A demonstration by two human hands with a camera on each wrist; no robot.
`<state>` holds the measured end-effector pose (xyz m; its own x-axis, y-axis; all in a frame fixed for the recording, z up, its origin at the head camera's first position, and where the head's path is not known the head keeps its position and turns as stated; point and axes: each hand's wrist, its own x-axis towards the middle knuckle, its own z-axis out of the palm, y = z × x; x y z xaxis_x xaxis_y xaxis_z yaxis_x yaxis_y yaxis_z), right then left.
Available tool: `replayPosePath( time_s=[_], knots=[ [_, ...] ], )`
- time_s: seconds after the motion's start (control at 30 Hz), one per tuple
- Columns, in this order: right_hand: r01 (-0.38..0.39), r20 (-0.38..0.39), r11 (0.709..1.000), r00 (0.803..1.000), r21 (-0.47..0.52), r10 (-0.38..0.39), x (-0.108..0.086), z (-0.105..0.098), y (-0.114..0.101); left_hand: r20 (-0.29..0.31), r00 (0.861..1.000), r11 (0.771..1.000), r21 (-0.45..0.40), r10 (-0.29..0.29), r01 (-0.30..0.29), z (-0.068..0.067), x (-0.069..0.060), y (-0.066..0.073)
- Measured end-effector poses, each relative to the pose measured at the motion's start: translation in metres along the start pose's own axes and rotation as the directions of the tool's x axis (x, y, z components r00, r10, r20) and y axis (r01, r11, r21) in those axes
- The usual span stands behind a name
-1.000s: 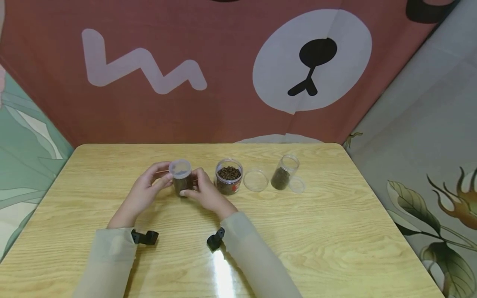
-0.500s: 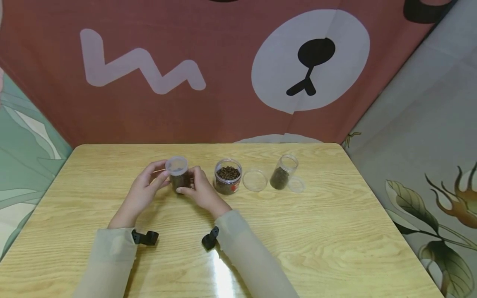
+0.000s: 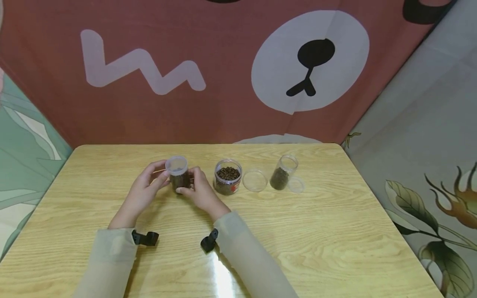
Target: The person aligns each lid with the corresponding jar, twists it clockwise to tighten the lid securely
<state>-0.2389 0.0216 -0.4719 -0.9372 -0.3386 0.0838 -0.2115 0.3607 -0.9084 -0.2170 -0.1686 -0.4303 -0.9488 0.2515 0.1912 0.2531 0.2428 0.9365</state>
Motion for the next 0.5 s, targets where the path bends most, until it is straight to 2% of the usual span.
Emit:
replayPosePath(
  time_s=[0.23,0.5],
  knots=[
    [-0.004,-0.009,1.0,1.0,0.011,0.004,-0.0021,0.0012,-0.0011,0.001,1.0,1.0,0.005,-0.008,0.008,-0.0003,0.0,-0.0016],
    [-0.017,-0.018,1.0,1.0,0.02,0.017,-0.0024,0.0001,-0.0014,-0.003,1.0,0.999,-0.029,-0.013,0.013,-0.0004,-0.0002,-0.0014]
  ],
)
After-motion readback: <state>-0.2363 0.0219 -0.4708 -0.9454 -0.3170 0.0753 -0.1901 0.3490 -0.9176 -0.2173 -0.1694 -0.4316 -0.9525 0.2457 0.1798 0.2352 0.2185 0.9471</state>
